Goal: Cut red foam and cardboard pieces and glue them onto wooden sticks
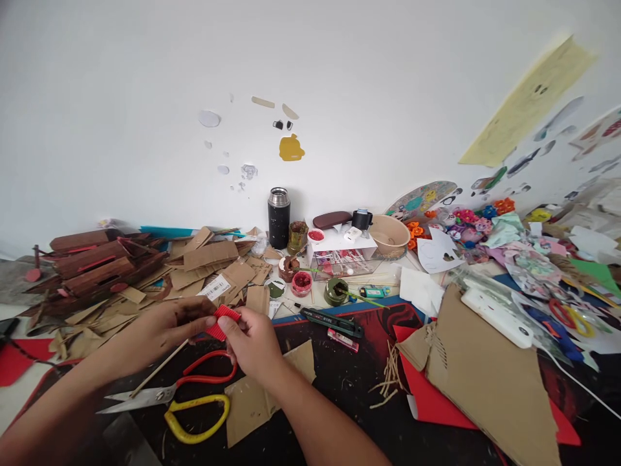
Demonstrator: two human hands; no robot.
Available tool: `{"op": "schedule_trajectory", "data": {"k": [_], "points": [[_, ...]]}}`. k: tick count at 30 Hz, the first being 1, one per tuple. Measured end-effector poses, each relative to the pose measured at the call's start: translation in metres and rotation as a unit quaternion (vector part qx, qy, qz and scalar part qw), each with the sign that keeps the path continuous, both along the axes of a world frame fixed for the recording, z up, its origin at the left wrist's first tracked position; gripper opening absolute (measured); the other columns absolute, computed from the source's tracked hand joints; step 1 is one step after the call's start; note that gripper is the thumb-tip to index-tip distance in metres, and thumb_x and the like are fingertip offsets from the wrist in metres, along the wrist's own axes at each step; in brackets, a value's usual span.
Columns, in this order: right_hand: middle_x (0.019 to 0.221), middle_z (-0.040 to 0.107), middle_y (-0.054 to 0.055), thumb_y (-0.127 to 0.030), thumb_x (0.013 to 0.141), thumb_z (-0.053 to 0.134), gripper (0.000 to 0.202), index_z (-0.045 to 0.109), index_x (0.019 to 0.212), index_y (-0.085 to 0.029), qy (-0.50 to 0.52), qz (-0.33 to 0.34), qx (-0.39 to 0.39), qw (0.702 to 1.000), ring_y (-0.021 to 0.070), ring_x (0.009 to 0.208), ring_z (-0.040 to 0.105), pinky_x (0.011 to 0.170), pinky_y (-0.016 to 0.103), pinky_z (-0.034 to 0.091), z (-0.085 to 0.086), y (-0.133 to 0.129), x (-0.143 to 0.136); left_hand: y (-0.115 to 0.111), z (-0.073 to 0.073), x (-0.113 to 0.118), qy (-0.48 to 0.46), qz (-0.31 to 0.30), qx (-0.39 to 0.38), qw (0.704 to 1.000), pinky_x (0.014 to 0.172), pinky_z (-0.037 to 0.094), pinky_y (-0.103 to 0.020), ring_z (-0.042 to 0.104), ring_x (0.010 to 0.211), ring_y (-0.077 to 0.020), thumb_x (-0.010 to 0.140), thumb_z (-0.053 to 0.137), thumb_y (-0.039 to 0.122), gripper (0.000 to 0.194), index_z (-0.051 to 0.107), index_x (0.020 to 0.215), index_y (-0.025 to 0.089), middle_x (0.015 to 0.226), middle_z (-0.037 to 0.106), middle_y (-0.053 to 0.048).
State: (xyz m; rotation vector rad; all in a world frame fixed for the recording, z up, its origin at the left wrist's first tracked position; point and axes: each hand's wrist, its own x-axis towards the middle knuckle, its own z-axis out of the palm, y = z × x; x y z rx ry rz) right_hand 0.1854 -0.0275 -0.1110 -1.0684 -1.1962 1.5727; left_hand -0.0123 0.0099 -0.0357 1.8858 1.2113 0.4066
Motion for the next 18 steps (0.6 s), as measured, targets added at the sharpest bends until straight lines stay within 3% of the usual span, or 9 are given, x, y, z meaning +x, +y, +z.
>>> {"op": "schedule_trajectory", "data": {"k": [4,7,9,11,18], "points": [[0.051,0.049,-0.009,-0.081,0.089,0.069,0.060,0.057,0.082,-0.023,0.007,0.012,-0.004,1.000,0.0103,0.041,0.044,0.043,0.023,0.035,0.001,0.000,0.000,0.002,-0.002,-0.006,0.003,0.080,0.046,0.996,0.081,0.062,-0.036,0.075,0.089,-0.0293,0.099,0.048,0.070,0.062,0.076,0.127,0.022,0.105,0.083,-0.011],[0.051,0.049,-0.009,-0.085,0.085,0.070,0.063,0.057,0.082,-0.023,0.007,0.030,-0.011,0.999,0.0102,0.040,0.044,0.042,0.023,0.035,-0.002,-0.001,-0.002,0.000,-0.001,-0.007,-0.018,0.063,0.049,0.997,0.100,0.060,-0.039,0.075,0.115,-0.0330,0.097,0.056,0.066,0.063,0.070,0.142,0.025,0.132,0.080,-0.012],[0.051,0.050,-0.009,-0.086,0.084,0.070,0.065,0.058,0.082,-0.022,0.005,0.035,-0.014,0.999,0.0099,0.040,0.043,0.041,0.023,0.035,-0.004,-0.002,-0.003,-0.002,0.000,-0.006,-0.022,0.020,0.036,0.999,0.104,0.058,-0.039,0.073,0.121,-0.0324,0.098,0.057,0.061,0.053,0.074,0.136,0.027,0.134,0.080,-0.010],[0.052,0.050,-0.008,-0.086,0.084,0.069,0.065,0.058,0.082,-0.022,-0.002,0.031,-0.014,0.999,0.0098,0.040,0.043,0.041,0.023,0.036,-0.007,-0.002,-0.004,-0.003,0.002,-0.004,-0.010,-0.007,0.027,1.000,0.099,0.059,-0.036,0.075,0.112,-0.0303,0.100,0.055,0.058,0.044,0.077,0.122,0.027,0.123,0.082,-0.008],[0.051,0.049,-0.009,-0.083,0.089,0.067,0.062,0.058,0.081,-0.022,-0.021,0.004,-0.010,1.000,0.0099,0.041,0.043,0.042,0.022,0.034,-0.010,-0.001,-0.004,0.002,0.010,-0.010,0.044,0.011,0.046,0.998,0.073,0.053,-0.031,0.068,0.078,-0.0240,0.095,0.057,0.060,0.040,0.073,0.089,0.023,0.084,0.076,-0.003]]}}
